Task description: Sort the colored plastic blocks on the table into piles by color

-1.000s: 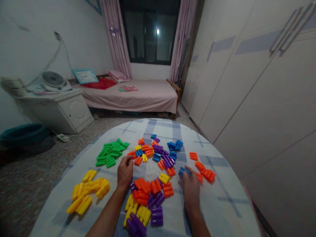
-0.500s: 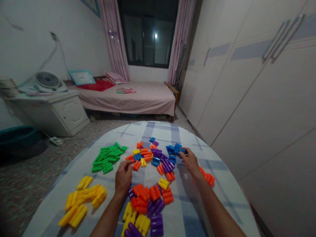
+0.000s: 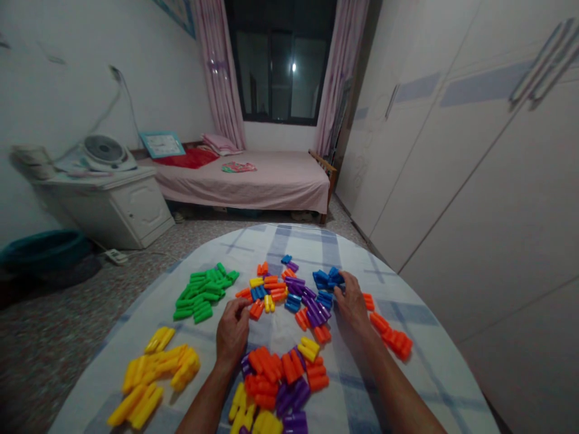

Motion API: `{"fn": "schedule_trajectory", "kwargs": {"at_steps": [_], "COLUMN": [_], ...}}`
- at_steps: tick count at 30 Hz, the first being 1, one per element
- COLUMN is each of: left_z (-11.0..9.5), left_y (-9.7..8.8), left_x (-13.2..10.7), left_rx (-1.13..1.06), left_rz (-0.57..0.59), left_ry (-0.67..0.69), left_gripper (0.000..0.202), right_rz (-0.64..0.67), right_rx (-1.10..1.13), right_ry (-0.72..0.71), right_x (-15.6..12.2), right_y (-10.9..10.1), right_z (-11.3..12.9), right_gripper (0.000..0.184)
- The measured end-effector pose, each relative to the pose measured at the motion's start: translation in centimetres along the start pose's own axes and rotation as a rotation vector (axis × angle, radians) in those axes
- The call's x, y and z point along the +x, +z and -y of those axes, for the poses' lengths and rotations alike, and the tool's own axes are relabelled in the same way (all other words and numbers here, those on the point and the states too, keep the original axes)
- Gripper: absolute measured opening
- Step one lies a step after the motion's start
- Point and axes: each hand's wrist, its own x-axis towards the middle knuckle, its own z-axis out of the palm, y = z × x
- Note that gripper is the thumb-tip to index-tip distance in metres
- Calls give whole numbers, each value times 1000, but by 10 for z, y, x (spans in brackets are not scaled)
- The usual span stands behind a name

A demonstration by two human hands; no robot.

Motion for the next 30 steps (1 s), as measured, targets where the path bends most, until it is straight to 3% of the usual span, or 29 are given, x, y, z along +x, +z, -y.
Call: {"fn": "schedule_trajectory", "kwargs": {"at_steps": [5,10,16,18,22,30], "left_z": [-1,-1,-2,-3,-4,-1], "left_y": [0,0,0,0,0,0], "left_x": [0,0,0,0,0,-1], "left_rx": [6,5,14,17,31,30], "left_rz": [5,20,18,19,26,35], "left_ry": [-3,-14,-14,-9,-12,4], "left_gripper": [19,19,19,19,19,19], "right_rz": [36,93,114,126,282,330], "right_rx": [-95,-218,-338,-327,-215,-175], "right_ry": [-67,5,-23,-43,1,92], "right_x": [-6,4,8,-1,-22,-24], "right_y": [1,8,0,-9,-24,-10], "right_z": [-6,-12,4,12,24,33], "right_gripper": [48,52,46,46,42,32]}}
